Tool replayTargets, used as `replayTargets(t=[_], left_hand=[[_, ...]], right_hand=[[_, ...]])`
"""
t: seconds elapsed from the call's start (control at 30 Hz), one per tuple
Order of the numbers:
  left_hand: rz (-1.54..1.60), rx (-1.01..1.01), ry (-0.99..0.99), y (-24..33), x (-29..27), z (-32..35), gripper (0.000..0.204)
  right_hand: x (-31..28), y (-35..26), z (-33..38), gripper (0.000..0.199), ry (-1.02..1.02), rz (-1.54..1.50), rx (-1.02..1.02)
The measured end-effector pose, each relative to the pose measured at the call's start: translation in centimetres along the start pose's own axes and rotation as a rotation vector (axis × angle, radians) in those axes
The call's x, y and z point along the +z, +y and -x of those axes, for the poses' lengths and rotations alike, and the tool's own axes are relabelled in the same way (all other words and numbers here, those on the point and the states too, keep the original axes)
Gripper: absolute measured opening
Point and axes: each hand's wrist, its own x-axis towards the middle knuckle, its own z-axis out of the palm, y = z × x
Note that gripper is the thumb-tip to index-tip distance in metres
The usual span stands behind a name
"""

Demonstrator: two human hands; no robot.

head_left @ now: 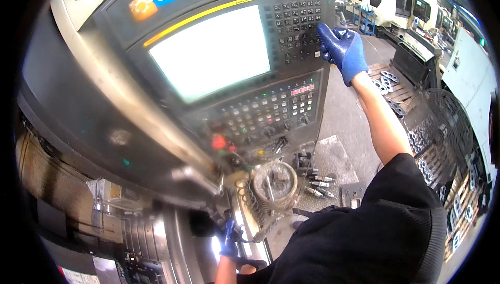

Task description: The person operates a CNC machine's control panel, pressing various buttons and navigating menus. They then open the machine door, insert a metal component into the tool holder, and secure it using a wrench before returning to the control panel.

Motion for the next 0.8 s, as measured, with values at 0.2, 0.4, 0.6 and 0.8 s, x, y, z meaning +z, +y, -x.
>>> replayTargets(t=[0.2,0.4,0.6,0.8], left_hand=[[-0.028,-0.004,-0.057,-0.6,-0.6,-0.6,0.025],[-0.027,0.023,-0.072,-1.0,-0.8,-0.7,0.027],[0.051,-0.067,-0.123,-2.2,-2.5,-1.6,0.058],[0.007,-0.108,-0.087,-4.4,-4.1,-2.5,0.069]], right_hand=[[0.7,0.5,-0.8,0.040,-0.018,0.118,-0.018],[0.3,0.1,-0.1,0.039,-0.002,0.000,-0.001],[0.0,0.3,0.2,0.036,0.025,-0.006,0.044],[-0.5,0.9,0.6,0.029,0.022,0.043,0.011]])
